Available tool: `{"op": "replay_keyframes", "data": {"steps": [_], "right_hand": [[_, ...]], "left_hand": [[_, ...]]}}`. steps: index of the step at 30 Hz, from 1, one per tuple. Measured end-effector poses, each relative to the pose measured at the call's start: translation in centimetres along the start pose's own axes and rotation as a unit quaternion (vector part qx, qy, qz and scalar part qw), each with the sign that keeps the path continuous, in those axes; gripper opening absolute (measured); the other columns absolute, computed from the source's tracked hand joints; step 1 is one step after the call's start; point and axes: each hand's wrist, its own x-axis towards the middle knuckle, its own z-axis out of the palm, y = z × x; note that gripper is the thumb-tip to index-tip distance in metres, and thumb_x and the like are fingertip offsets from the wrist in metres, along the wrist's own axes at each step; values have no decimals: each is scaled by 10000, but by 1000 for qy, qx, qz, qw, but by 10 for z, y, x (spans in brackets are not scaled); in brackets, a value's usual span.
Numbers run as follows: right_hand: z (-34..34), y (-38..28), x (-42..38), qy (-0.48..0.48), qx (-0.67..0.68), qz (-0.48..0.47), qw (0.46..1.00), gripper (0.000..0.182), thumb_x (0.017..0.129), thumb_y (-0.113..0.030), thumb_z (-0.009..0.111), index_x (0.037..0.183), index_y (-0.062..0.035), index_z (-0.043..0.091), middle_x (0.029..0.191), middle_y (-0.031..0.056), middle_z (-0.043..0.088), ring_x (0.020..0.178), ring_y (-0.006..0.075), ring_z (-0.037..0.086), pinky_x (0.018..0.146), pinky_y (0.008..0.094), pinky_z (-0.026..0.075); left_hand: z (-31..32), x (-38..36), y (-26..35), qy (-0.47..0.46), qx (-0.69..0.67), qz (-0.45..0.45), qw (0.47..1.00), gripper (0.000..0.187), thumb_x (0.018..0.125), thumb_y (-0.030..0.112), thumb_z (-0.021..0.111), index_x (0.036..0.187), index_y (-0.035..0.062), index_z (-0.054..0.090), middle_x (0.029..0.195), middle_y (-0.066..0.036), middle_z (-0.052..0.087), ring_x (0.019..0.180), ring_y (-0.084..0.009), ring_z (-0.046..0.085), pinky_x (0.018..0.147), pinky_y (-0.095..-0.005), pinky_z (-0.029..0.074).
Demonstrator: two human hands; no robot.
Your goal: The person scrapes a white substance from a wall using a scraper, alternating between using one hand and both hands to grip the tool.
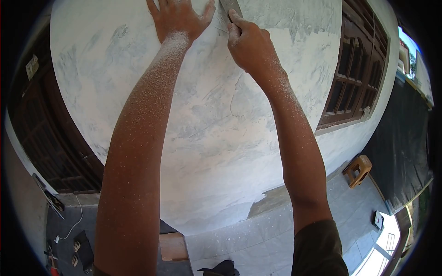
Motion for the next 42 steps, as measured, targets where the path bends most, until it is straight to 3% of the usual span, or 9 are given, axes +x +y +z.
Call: {"op": "replay_keyframes", "data": {"steps": [5, 8, 10, 14, 17, 27, 29, 35, 42], "right_hand": [[-2, 4, -11, -35, -30, 19, 999, 388, 1010, -218, 486, 1364, -82, 564, 1036, 217, 711, 819, 326, 724, 806, 418, 571], [0, 2, 5, -10, 2, 16, 1000, 386, 1005, -213, 494, 1360, -79, 566, 1024, 227, 707, 845, 353, 720, 827, 434, 564], [4, 3, 7, 24, -8, -20, 999, 379, 1000, -194, 480, 1341, -63, 580, 911, 242, 709, 845, 386, 714, 786, 478, 588], [3, 0, -24, -32, -35, 28, 999, 376, 997, -196, 478, 1333, -67, 587, 922, 248, 707, 873, 388, 712, 787, 504, 587], [8, 2, -2, 16, -16, -4, 1000, 380, 994, -196, 481, 1338, -71, 584, 920, 252, 705, 860, 395, 712, 774, 506, 589], [6, -3, -9, -25, -7, 24, 999, 404, 996, -194, 458, 1370, -75, 552, 885, 244, 705, 849, 389, 713, 772, 491, 587], [9, -5, 4, 16, -21, 13, 1000, 370, 1002, -187, 495, 1338, -57, 581, 887, 248, 703, 756, 353, 716, 740, 433, 568], [-3, -11, -26, -65, -3, 66, 996, 398, 1002, -180, 469, 1380, -78, 541, 836, 249, 695, 810, 389, 711, 754, 491, 587], [-9, -19, 1, -37, -1, 55, 998, 394, 1005, -178, 459, 1376, -77, 546, 816, 240, 696, 759, 385, 709, 737, 483, 587]], "left_hand": [[2, 2, 1, 18, 12, -1, 1000, 827, 927, 638, 369, 1565, 140, 201, 1632, -172, 103, 1518, -305, 17, 1210, -527, -6], [-3, 1, 2, -24, -17, -4, 1000, 822, 929, 631, 373, 1565, 138, 203, 1630, -172, 109, 1518, -305, 19, 1211, -528, -4], [1, 0, 1, 17, 5, -1, 1000, 822, 929, 628, 379, 1565, 138, 202, 1630, -172, 109, 1518, -304, 16, 1211, -528, -4], [1, 0, 0, 9, -15, 2, 1000, 824, 928, 630, 380, 1565, 138, 201, 1632, -171, 100, 1518, -307, 11, 1209, -531, -5], [3, -1, 0, 5, -16, -1, 1000, 827, 929, 631, 376, 1567, 140, 188, 1635, -167, 84, 1518, -310, 5, 1208, -533, -14], [0, 1, 0, 14, -23, 5, 1000, 840, 918, 632, 401, 1564, 134, 200, 1629, -187, 99, 1516, -318, 35, 1208, -539, -1], [-4, 0, -1, 1, -37, 1, 999, 836, 917, 626, 411, 1562, 133, 211, 1628, -190, 101, 1515, -320, 41, 1209, -539, 1], [-1, -3, -2, 27, -34, 12, 999, 818, 922, 613, 421, 1553, 125, 243, 1623, -201, 111, 1512, -335, 58, 1204, -554, 19], [-4, -2, -2, 10, -64, 12, 998, 796, 925, 598, 435, 1538, 114, 286, 1618, -203, 131, 1510, -340, 66, 1201, -565, 25]]}}
